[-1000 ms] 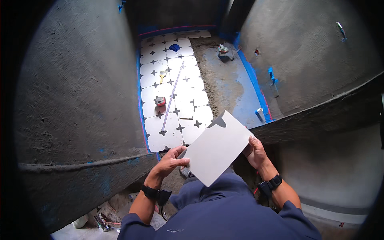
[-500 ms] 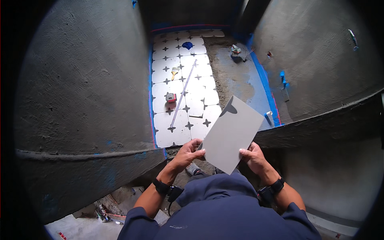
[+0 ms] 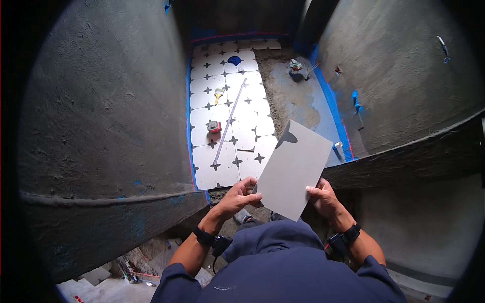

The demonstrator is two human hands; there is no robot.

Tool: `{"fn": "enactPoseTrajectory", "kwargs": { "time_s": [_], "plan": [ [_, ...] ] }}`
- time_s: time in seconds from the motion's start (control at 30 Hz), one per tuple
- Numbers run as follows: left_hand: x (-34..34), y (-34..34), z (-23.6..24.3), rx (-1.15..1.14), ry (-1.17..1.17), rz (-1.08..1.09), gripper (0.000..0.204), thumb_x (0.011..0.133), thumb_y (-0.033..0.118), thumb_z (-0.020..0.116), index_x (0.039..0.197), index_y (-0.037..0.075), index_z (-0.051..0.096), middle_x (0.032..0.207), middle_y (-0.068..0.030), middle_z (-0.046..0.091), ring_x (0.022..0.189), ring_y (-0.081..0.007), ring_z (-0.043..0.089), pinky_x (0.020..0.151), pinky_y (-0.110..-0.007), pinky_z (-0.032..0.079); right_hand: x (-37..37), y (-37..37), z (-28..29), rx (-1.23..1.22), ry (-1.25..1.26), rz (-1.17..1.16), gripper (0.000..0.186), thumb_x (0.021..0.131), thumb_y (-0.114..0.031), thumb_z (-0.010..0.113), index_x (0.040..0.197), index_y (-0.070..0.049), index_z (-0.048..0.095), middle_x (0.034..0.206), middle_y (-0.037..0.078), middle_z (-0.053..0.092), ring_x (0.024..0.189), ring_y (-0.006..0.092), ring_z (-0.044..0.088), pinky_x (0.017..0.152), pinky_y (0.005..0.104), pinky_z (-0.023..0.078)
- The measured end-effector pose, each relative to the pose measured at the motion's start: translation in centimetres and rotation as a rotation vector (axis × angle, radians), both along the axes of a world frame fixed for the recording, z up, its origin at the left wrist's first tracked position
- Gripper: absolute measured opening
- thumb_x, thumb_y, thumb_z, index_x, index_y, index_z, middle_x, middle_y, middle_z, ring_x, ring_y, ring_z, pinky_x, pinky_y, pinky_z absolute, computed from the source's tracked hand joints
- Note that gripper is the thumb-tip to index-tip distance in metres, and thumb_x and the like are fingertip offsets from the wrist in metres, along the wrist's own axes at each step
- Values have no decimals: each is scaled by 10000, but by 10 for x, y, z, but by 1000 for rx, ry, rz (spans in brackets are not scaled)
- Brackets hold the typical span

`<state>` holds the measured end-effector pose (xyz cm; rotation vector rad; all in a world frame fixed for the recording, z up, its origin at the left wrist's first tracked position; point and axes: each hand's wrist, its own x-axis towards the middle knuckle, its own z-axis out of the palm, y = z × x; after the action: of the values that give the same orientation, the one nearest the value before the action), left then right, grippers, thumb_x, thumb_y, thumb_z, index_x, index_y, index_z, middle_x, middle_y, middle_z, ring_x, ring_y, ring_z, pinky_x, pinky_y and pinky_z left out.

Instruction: Install floor tiles by applying mortar and placing tiles accurately.

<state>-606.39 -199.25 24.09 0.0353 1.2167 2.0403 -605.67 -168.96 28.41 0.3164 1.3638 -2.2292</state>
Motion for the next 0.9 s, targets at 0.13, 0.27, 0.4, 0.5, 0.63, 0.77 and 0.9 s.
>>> {"fn": "enactPoseTrajectory", "kwargs": {
  "time_s": [0.13,0.27,0.4,0.5,0.63,0.77,0.9],
  "plan": [
    [2,11,-1,78,-3,65,357,892,112,669,1180,48,468,987,-68,654,847,-152,666,805,-326,559,10,-9,6,-78,-20,-40,540,825,-109,697,1302,-8,465,1217,105,567,1162,219,532,996,384,432],
    [5,14,-4,74,22,127,284,933,172,624,1157,50,500,996,-80,656,870,-159,671,796,-321,560,13,-17,9,108,9,66,532,816,-110,703,1286,1,478,1197,107,572,1125,216,552,978,359,442],
    [1,7,-18,-146,129,127,314,982,287,541,1131,10,551,965,-80,668,838,-153,665,777,-288,538,13,-11,4,106,-12,57,502,819,-93,698,1263,12,488,1168,104,589,1080,214,582,950,352,462],
    [-2,-16,-39,-179,96,173,372,1011,337,462,1111,-2,578,924,-107,694,810,-161,673,740,-284,529,15,-1,4,107,-12,33,475,823,-73,688,1250,11,496,1158,104,601,1061,202,592,930,346,474],
    [16,-75,-108,-943,370,135,294,955,298,489,1027,51,631,869,-161,696,797,-276,684,728,-384,521,14,23,-14,232,-24,-26,451,818,-46,673,1231,17,506,1135,103,622,1043,191,602,938,341,470],
    [73,-119,-175,-1377,503,-188,321,896,351,495,947,82,661,884,-194,667,853,-421,625,744,-471,492,18,56,-46,436,-26,-26,421,803,-43,667,1198,23,539,1089,90,639,1010,177,602,941,325,441],
    [140,-153,-247,-1184,122,-270,456,869,441,485,723,62,693,770,-162,678,793,-355,659,727,-434,498,30,79,-63,606,-66,-15,417,795,-34,655,1194,32,554,1097,92,640,1005,172,590,924,311,437]
  ]
}}
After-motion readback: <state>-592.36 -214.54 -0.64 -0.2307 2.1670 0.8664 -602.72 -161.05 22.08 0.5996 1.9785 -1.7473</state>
